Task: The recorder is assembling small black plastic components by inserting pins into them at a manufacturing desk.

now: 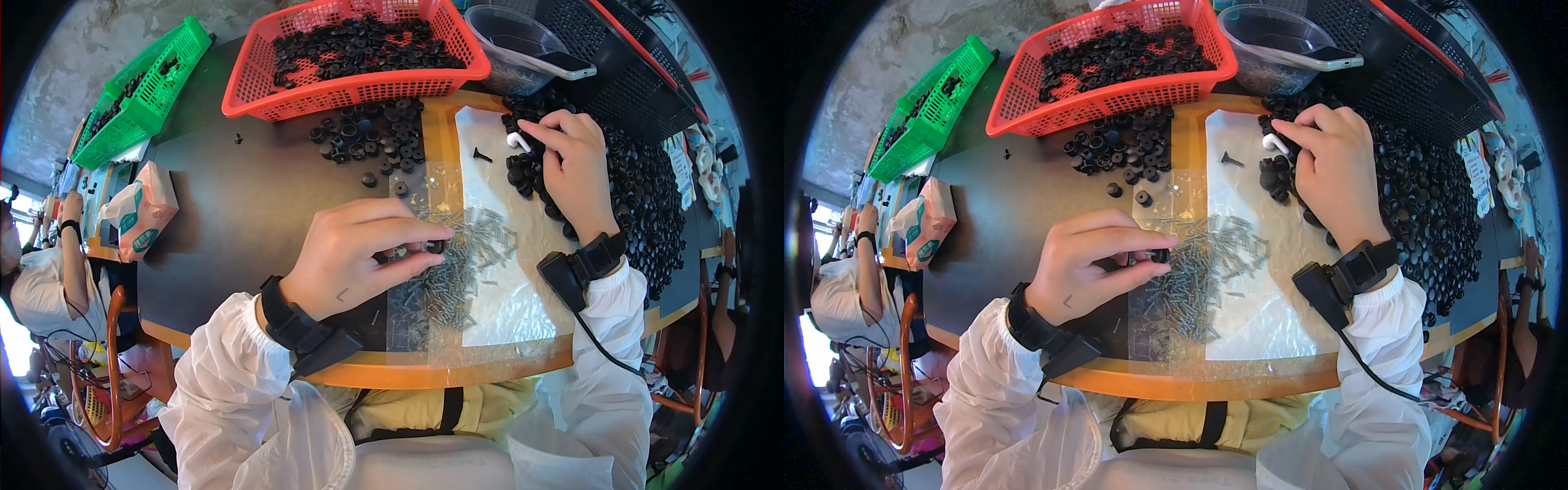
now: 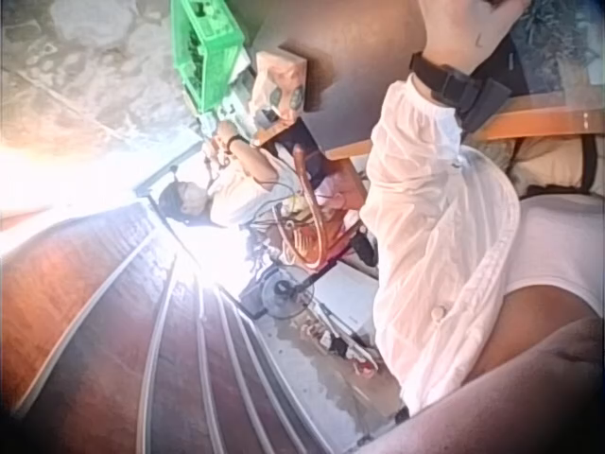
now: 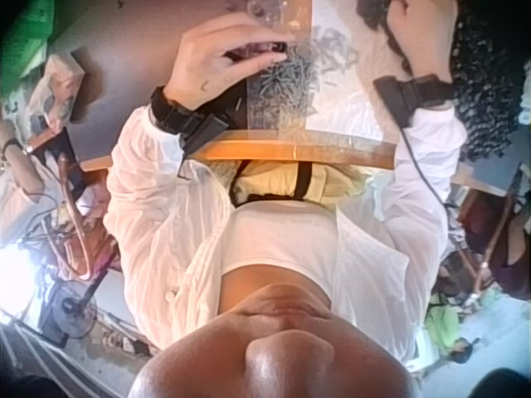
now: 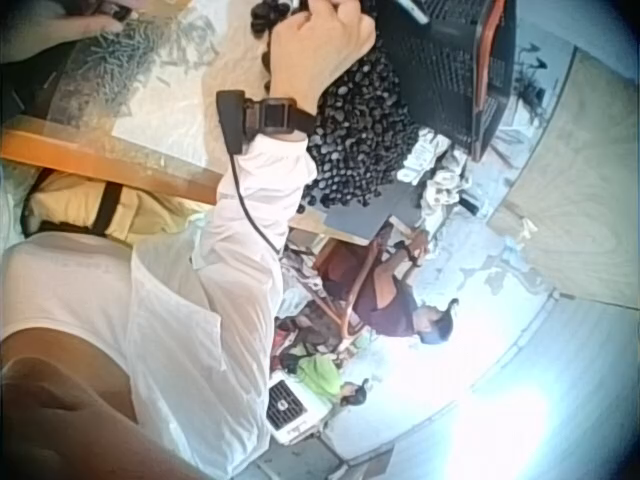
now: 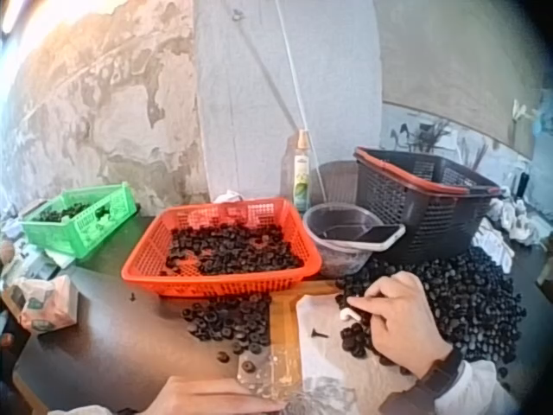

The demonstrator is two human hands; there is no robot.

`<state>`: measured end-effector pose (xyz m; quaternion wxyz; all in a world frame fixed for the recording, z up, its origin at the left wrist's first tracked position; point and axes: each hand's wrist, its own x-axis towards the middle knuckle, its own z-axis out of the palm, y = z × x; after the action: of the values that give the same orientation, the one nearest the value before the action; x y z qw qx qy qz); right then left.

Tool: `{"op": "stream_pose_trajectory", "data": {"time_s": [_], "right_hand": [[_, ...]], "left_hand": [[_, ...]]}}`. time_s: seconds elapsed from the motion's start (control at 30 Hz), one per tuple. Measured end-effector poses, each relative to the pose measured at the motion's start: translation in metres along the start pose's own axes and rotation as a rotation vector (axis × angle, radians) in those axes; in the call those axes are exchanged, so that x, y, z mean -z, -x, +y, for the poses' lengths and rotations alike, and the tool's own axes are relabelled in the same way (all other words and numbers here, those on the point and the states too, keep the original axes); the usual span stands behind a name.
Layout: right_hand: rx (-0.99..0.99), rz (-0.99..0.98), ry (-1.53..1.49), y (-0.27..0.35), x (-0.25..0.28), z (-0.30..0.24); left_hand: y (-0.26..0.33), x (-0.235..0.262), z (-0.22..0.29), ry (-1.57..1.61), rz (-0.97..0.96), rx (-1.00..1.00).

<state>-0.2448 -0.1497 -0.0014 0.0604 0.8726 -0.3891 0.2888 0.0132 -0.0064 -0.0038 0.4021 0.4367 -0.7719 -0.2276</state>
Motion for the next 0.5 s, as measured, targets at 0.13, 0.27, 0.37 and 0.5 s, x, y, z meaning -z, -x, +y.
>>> {"op": "stream_pose_trajectory", "data": {"time_s": [0.13,0.27,0.37,0.5], "right_hand": [[0.002,-0.030,0.005,0.002,0.001,0.003],[0.009,0.182,0.017,-0.010,0.016,-0.015],[-0.158,0.078,-0.609,-0.004,0.019,-0.044],[-0.290,-0.351,-1.226,0.012,0.019,-0.085]], "left_hand": [[-0.001,-0.002,-0.002,0.007,0.012,-0.020],[-0.003,-0.002,0.000,-0.009,0.076,-0.003],[-0.003,0.003,0.002,-0.029,0.171,-0.013],[-0.002,0.002,0.002,-0.072,0.236,-0.140]]}}
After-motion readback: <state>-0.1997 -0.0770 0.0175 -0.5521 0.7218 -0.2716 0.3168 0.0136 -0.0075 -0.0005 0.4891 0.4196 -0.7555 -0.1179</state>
